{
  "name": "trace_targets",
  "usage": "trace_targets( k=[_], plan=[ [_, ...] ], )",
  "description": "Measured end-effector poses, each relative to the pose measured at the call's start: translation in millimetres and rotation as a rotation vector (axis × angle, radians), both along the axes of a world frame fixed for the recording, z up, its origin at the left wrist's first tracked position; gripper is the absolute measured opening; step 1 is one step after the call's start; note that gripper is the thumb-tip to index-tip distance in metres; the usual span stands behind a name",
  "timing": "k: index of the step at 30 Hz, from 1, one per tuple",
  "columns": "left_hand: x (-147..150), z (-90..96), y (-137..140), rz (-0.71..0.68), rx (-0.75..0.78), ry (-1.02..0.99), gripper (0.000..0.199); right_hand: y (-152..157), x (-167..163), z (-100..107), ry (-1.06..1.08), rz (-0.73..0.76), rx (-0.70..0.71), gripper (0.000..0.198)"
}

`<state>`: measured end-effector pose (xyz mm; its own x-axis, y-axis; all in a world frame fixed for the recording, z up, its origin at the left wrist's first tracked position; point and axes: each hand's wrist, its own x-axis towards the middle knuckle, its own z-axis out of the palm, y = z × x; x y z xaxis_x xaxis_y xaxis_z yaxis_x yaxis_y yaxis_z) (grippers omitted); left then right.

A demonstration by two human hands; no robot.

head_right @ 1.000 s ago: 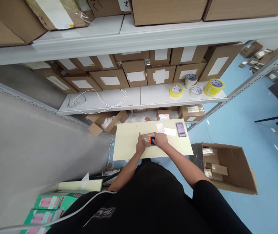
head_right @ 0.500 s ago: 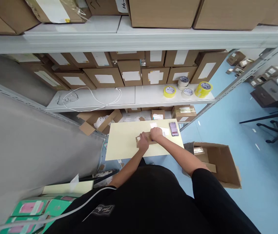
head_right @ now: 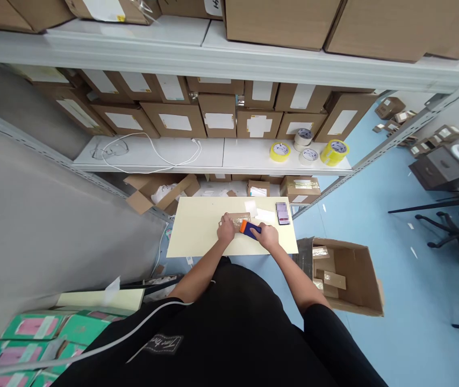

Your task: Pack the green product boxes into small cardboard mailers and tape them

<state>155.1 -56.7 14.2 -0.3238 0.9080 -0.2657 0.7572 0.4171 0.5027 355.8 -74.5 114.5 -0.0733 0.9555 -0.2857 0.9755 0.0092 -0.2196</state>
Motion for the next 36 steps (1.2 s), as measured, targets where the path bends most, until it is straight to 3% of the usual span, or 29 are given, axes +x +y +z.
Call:
trace_targets(
  k=[9, 21, 26, 36],
  plan=[
    [-2, 2.7, 4, -0.107, -0.009, -0.011, 0.050, -41, 6, -18, 0.155, -0.114, 0.034, 0.042],
    [-5, 3.7, 6, -0.117, -0.027, -0.033, 0.050, -31, 7, -3, 0.182, -0.115, 0.046, 0.037],
    [-5, 6.1, 8, -0.142, -0.039, -0.033, 0.050, -28, 12, -1, 0.294, -0.146, 0.051, 0.043],
    [-26, 17.0, 7, -0.171, -0.086, -0.079, 0.050, -35, 9, -24, 0.568, -0.256, 0.008, 0.059]
  ],
)
